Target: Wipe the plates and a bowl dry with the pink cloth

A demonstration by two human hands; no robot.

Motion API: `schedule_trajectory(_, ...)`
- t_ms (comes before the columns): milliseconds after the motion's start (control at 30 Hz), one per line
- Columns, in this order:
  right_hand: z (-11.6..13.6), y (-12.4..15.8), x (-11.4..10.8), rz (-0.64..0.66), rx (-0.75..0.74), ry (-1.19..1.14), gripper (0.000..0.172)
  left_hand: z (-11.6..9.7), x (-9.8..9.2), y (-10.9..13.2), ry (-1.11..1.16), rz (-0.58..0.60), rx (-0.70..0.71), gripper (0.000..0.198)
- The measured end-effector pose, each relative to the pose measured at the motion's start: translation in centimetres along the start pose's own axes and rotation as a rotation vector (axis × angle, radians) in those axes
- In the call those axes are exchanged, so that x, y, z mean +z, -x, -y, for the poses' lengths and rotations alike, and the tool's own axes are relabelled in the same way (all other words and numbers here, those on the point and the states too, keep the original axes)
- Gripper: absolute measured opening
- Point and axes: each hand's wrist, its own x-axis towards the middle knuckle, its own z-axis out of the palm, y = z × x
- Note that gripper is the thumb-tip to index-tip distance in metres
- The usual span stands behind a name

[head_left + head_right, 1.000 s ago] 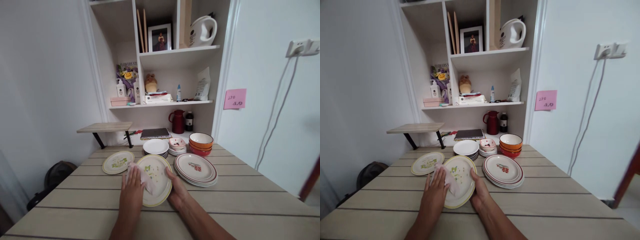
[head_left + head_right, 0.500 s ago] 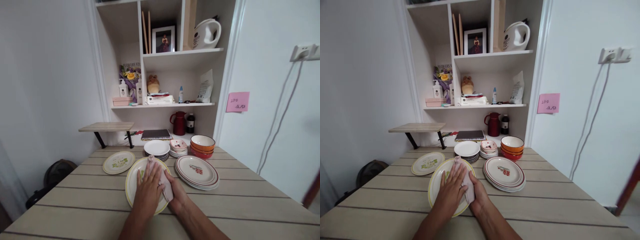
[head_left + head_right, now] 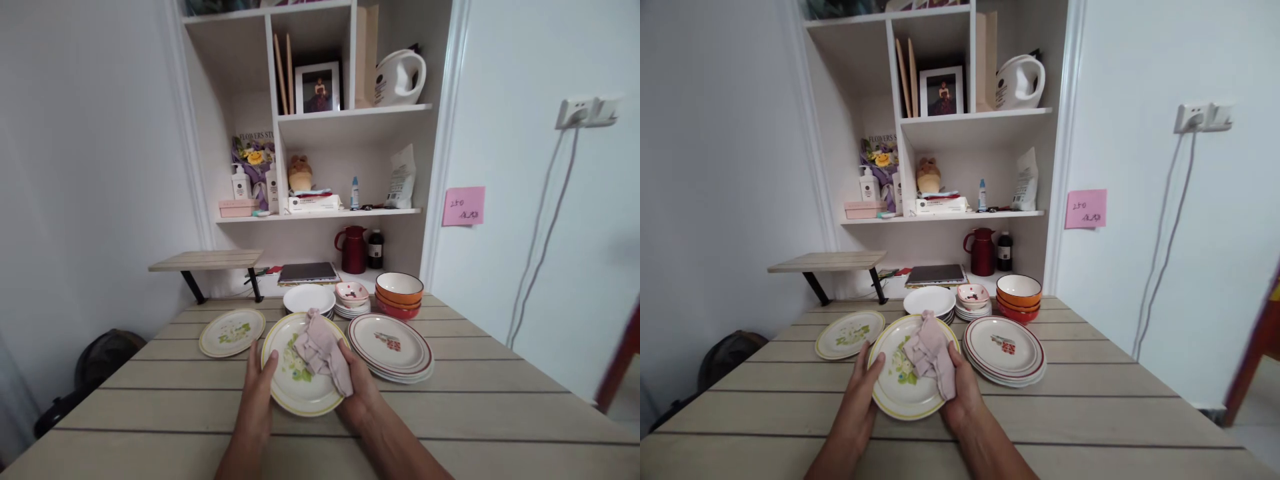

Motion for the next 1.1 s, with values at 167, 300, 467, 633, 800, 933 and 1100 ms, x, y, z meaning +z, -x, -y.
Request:
schedule_trajectory(167, 0.1, 0.6, 0.5, -0.012, 0.021, 0.138, 0.052, 0.5, 0.1, 1.0, 0.219, 0.192, -0.344, 0.055)
schedule_trajectory(300, 0.1, 0.2, 0.4, -0.165, -0.151, 0.328, 0.045, 1.2, -0.3, 0.6, 0.328, 0.157, -0.426, 0.056)
schedule_trajectory(467, 1.7, 0.5, -0.4, -0.412, -0.852, 0.906, 0.058, 1.1, -0.9, -0.1, 0.392, 0.11, -0.381, 0.058)
schedule_trajectory(633, 3.1, 1.9, -0.8, -0.311, -1.272, 1.447, 0.032, 0.4, -1.5, -0.1, 0.401, 0.067, -0.318, 0.055)
schedule_trajectory(800, 2.0, 2.4, -0.2, -0.029, -1.39, 1.814, 0.038, 0.3, -1.2, 0.4, 0.373, 0.095, -0.347, 0.047)
schedule_trajectory(933, 1.3, 2.8, 0.0, 0.011, -1.321, 2.183, 0.05, 0.3, -0.8, 0.9, 0.333, 0.183, -0.35, 0.041)
schedule_trajectory(1100, 0.8, 3.2, -0.1, -0.005, -1.132, 2.367, 0.062, 0.6, -0.6, 1.3, 0.259, 0.257, -0.379, 0.04)
